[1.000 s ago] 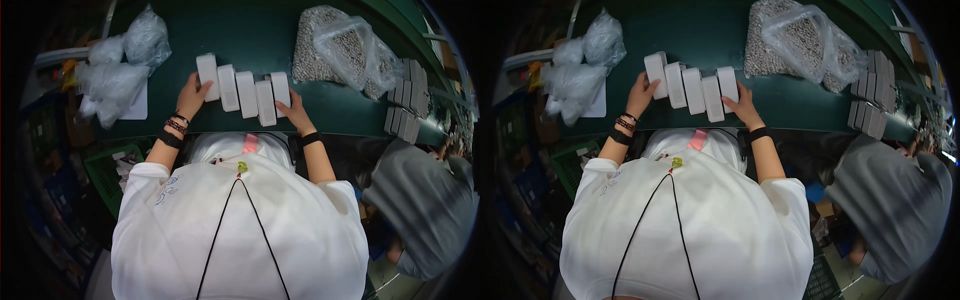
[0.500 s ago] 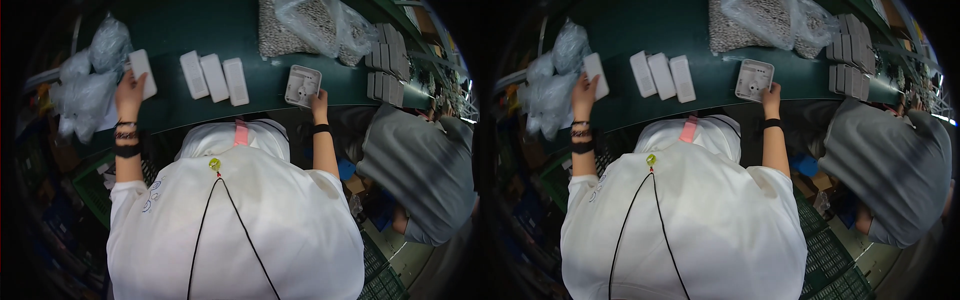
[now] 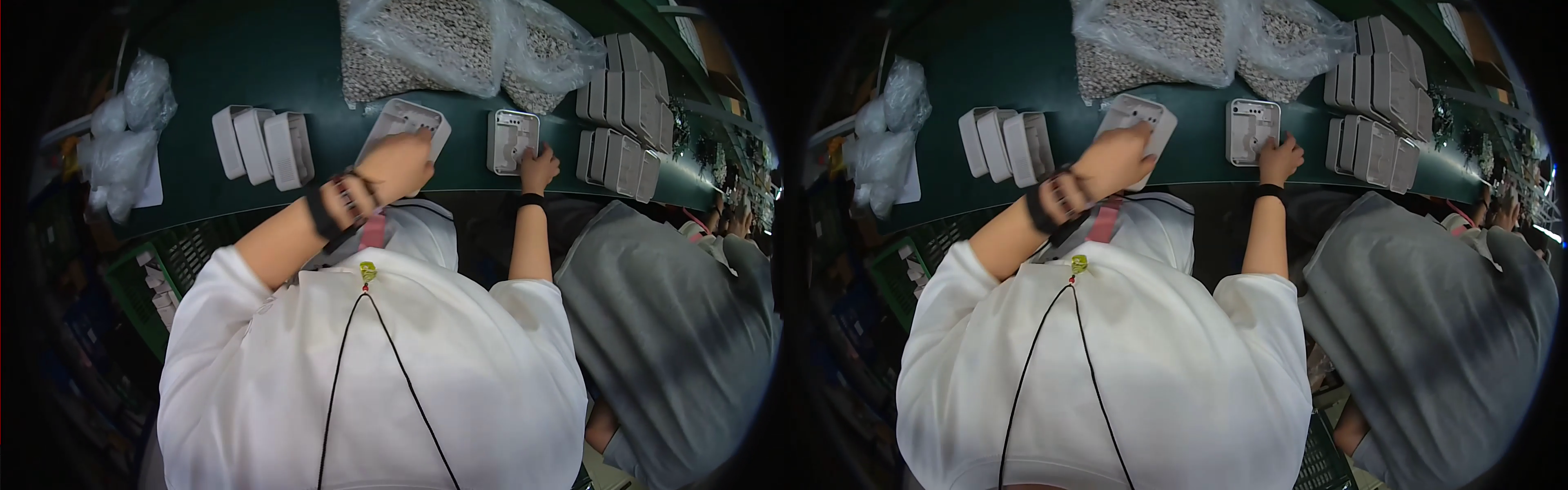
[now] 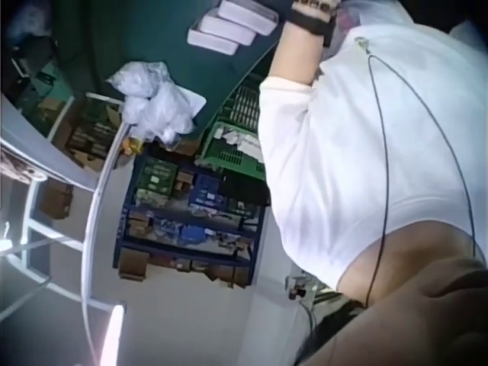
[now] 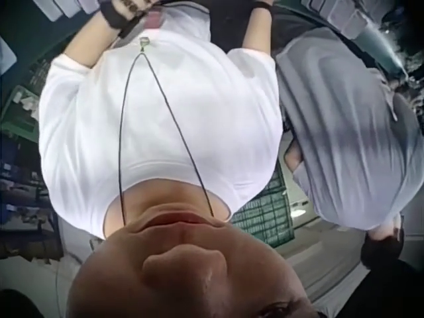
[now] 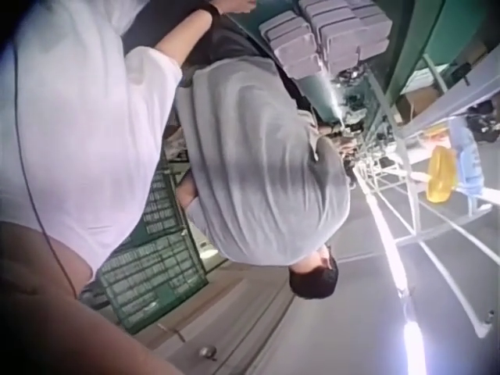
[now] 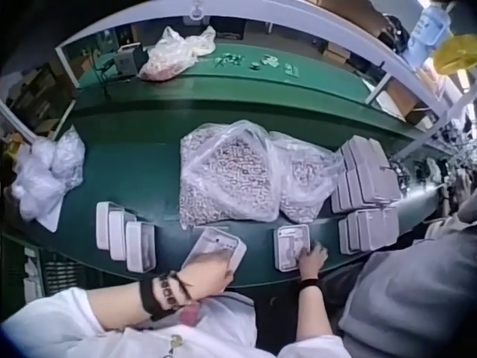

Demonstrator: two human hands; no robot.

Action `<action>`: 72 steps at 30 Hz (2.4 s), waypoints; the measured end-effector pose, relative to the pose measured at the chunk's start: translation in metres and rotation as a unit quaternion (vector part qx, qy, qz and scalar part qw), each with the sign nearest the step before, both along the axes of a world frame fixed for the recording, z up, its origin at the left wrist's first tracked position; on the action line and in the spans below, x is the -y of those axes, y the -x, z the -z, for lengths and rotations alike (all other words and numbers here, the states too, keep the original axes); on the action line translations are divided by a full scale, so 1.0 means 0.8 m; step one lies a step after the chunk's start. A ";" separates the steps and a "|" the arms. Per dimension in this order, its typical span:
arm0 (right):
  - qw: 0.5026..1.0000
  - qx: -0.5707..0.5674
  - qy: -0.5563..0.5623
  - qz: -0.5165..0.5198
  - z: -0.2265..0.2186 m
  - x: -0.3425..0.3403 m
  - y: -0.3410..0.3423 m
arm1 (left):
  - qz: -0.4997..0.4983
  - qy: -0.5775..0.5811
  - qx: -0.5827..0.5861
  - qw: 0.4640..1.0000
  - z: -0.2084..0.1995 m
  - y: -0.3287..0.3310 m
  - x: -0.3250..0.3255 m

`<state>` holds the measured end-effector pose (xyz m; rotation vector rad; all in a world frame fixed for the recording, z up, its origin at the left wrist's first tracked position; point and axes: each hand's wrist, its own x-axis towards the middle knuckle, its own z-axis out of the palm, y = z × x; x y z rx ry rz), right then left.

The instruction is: The person removes plastic bags from a green crate, takes out white plastic housings, and places them on the table. They then pick up small white components from a large bag and insert them into the housings by hand.

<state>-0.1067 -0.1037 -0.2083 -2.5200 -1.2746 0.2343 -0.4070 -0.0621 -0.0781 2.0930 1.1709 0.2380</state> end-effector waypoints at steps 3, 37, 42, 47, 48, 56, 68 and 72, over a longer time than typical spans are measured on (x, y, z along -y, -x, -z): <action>0.996 0.060 -0.067 -0.002 -0.049 0.001 0.039 | -0.008 0.009 -0.022 1.000 0.050 -0.068 -0.006; 0.828 -0.217 0.111 -0.506 -0.101 -0.057 0.431 | -0.343 -0.167 -0.222 0.898 0.045 0.285 0.012; 0.828 -0.296 0.148 -0.452 -0.110 -0.059 0.390 | -0.402 -0.051 -0.100 0.909 0.048 0.311 0.011; 0.884 0.011 0.148 -0.444 -0.121 -0.039 0.357 | -0.381 -0.131 -0.013 0.915 0.077 0.364 0.010; 0.871 0.088 0.163 -0.455 -0.117 -0.033 0.353 | -0.424 -0.082 -0.014 0.902 0.080 0.372 0.011; 0.889 0.180 0.200 -0.370 -0.083 -0.025 0.320 | -0.453 -0.037 -0.138 0.880 0.125 0.442 0.041; 0.936 0.123 0.171 -0.283 -0.063 -0.052 0.311 | -0.448 0.012 -0.074 0.891 0.109 0.451 0.031; 0.901 0.315 0.100 -0.281 -0.088 -0.065 0.331 | -0.443 0.039 -0.062 0.893 0.110 0.458 0.035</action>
